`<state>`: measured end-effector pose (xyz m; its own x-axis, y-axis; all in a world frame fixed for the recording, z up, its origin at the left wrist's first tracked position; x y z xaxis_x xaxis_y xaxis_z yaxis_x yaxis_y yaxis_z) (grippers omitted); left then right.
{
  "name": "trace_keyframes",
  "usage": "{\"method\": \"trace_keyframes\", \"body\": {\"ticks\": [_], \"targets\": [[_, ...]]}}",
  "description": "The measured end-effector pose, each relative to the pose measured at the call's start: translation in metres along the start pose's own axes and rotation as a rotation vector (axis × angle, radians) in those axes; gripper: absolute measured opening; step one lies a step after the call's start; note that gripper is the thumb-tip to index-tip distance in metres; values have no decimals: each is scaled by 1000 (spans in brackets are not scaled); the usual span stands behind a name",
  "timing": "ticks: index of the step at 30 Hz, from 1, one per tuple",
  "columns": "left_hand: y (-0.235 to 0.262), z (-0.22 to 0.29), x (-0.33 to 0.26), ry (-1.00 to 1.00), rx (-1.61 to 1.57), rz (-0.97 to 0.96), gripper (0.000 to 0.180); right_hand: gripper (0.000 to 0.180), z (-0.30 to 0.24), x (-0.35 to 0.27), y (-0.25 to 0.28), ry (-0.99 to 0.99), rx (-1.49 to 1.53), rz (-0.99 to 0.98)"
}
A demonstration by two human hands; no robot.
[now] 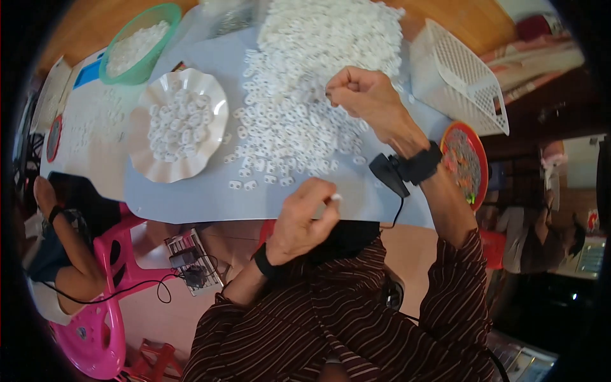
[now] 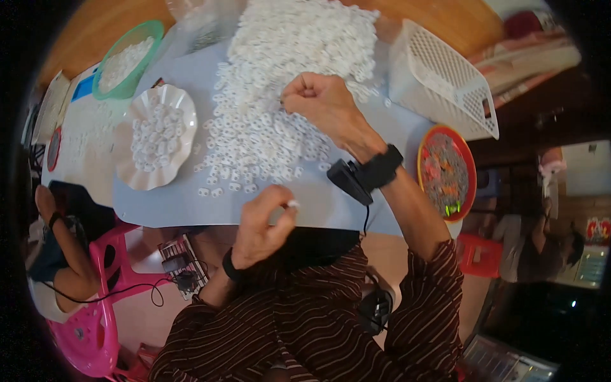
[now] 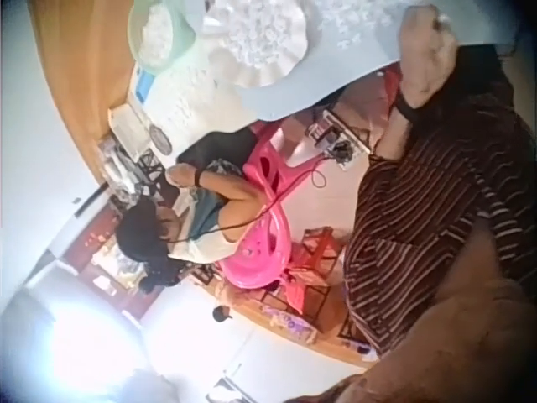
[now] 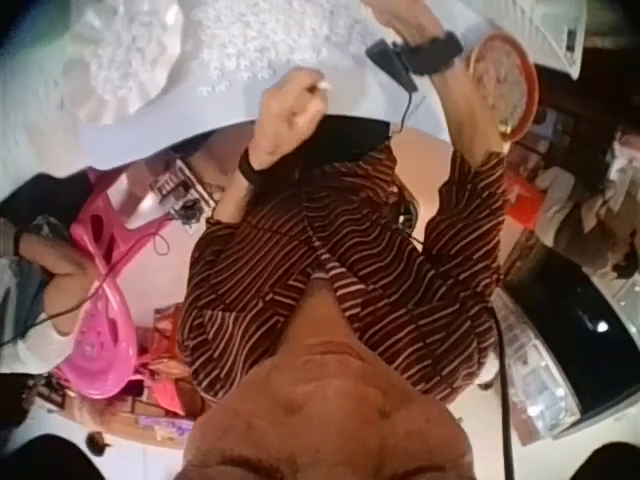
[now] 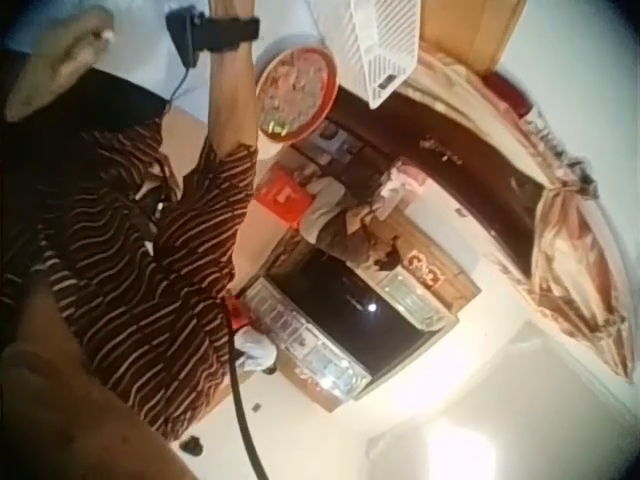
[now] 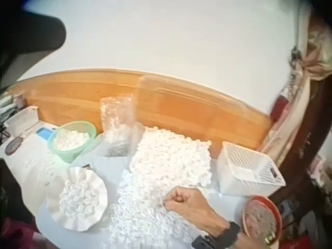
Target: The person picks up a white plastic piece and a small metal pin by hand, inserts the pin into the piece, and places the assembled unit onto the table, repeating the process.
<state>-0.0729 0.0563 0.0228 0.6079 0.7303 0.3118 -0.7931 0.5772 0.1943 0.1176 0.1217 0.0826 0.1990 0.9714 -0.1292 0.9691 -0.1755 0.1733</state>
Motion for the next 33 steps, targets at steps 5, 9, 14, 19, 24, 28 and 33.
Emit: {"method": "trace_keyframes", "body": {"ticks": [5, 9, 14, 19, 24, 28, 33], "targets": [[-13, 7, 9, 257, -376, -8, 7, 19, 22, -86, 34, 69, 165, 46], [-36, 6, 19, 303, -511, -60, 10, 18, 38, -141, 40, 132, 231, 100], [-61, 6, 25, 342, -590, -167, 11, 14, 49, -183, 41, 81, 368, 204], [-73, 8, 26, 317, -495, -249, 11, 14, 62, -194, 38, 120, 430, 204], [-76, 5, 26, 296, -475, -269, 10, 13, 70, -198, 37, 158, 364, 255], [-76, 2, 26, 268, -441, -286, 11, 13, 69, -200, 36, 147, 288, 266], [-75, -1, 25, 246, -427, -275, 11, 14, 71, -200, 35, 133, 269, 266]]}}
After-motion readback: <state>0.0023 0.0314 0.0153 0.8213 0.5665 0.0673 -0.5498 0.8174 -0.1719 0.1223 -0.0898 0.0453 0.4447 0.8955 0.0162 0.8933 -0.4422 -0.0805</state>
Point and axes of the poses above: each hand's wrist, its own x-axis towards the middle knuckle, its own y-axis out of the back of the hand, z = x × y, the point moved 3 cm from there along x, towards the middle knuckle, and after that the axes turned 5 degrees about x, right-handed, at the moved point
